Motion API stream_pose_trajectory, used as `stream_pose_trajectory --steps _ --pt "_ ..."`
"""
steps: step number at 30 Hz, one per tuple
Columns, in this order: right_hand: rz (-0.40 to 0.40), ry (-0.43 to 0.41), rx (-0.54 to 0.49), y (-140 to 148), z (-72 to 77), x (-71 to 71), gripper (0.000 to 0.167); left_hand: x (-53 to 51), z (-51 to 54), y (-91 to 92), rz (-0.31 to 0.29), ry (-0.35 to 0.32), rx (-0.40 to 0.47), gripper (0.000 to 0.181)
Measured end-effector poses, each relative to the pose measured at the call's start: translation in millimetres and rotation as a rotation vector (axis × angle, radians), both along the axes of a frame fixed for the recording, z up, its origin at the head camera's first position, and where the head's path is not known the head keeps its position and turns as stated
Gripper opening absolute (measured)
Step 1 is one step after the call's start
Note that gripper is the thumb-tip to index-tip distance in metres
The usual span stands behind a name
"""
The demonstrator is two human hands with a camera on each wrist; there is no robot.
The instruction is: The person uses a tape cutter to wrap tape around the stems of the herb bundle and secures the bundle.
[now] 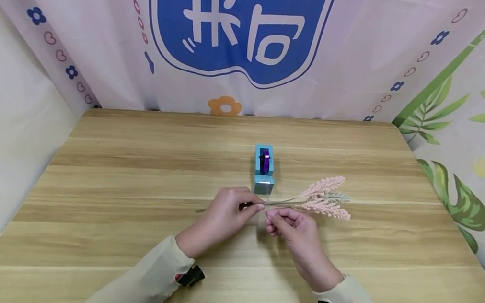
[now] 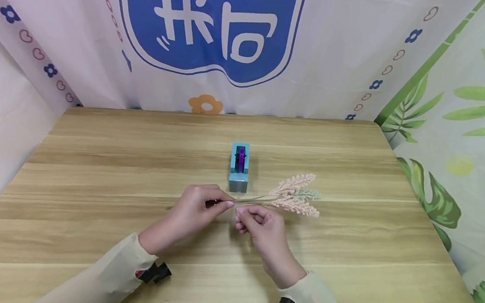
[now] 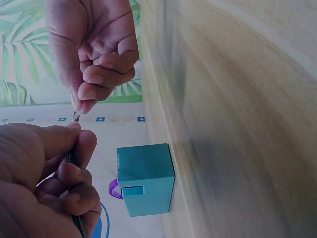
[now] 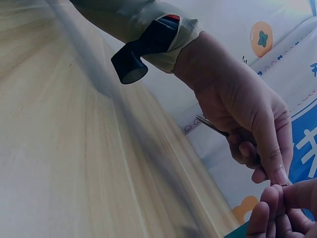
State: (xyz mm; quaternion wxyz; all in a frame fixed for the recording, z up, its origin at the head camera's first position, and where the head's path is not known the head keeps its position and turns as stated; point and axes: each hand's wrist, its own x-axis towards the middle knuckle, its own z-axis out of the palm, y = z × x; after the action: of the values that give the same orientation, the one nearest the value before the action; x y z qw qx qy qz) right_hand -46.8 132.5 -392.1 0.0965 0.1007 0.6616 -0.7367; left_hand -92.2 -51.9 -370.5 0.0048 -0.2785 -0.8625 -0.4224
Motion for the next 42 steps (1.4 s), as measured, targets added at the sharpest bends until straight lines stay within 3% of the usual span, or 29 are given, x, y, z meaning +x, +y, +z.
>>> stream_pose_trajectory --steps 12,18,26,31,35,42 --pt "-0.003 -0.012 -0.012 -2 -5.9 -7.5 0.013 -0.6 -3.8 -3.0 0.01 -0.008 0.074 0.009" --pt "-0.023 0.013 -0.034 -3 -8.3 -9.1 0.012 -1.0 -1.5 -3.9 -0.018 -0.04 0.083 0.02" --pt "-0.06 0.047 -0.047 -4 -10.6 -9.0 0.005 -1.8 -1.2 -4.1 -0.023 -0.014 0.088 0.019" --pt "-0.041 0.041 -0.02 -3 -11.4 -9.2 0.008 -2.6 -1.9 -4.3 -0.015 -0.014 0.078 0.018" --pt "0.001 0.022 0.011 2 -11.7 -8.4 0.024 -2.4 -1.9 -4.3 -0.017 -0.017 0.073 0.018" --pt "0.073 0.019 0.147 12 -7.5 -3.1 0.028 -3.0 -0.4 -7.4 -0.023 0.007 0.074 0.018"
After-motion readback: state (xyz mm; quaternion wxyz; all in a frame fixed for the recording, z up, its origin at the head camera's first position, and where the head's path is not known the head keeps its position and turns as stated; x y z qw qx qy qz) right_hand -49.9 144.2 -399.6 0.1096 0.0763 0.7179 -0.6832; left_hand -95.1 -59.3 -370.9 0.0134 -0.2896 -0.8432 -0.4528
